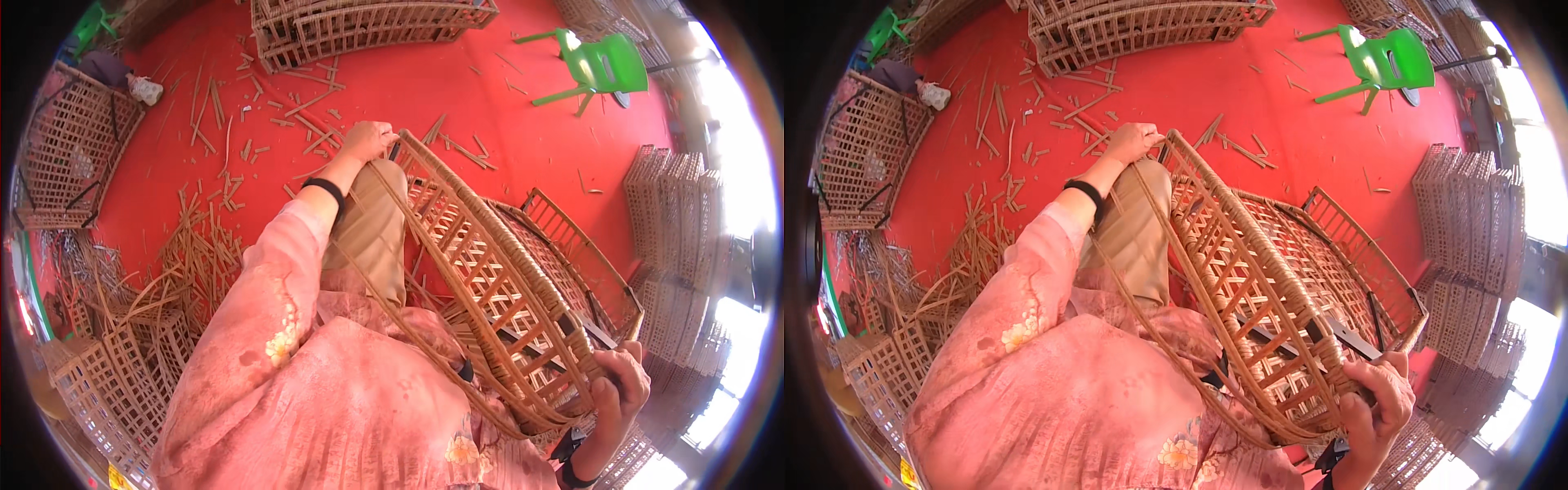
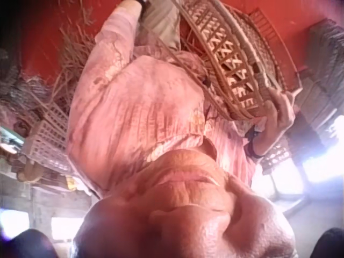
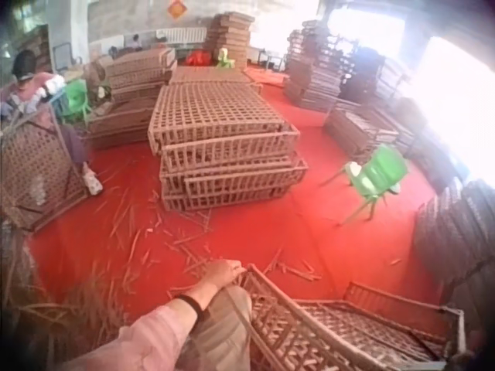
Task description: Manually weaving strips of wicker to construct a rectangular basket structure.
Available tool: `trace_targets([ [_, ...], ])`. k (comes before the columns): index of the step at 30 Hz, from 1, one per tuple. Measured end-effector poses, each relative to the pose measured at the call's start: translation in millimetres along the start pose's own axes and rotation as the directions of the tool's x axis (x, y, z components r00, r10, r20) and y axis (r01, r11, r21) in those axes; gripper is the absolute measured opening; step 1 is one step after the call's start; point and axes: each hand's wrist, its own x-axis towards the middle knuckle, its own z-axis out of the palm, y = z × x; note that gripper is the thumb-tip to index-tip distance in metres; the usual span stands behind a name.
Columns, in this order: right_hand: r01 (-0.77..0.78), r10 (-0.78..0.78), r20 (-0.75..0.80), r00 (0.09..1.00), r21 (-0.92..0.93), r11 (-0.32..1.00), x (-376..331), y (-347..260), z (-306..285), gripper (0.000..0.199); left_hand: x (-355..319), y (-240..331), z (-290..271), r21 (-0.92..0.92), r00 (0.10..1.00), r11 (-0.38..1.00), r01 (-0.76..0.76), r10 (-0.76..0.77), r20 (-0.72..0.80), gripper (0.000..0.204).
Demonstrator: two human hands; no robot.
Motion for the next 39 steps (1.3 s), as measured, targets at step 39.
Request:
trace_targets([
  [39, 0.261, -0.263, -0.071, 0.962, -0.028, 0.965, 225.0, -64.3, 220.3, 0.032, -87.6, 152.7, -158.8, -0.528, 0.935, 0.836, -0.149, -0.055, -0.35, 0.043],
])
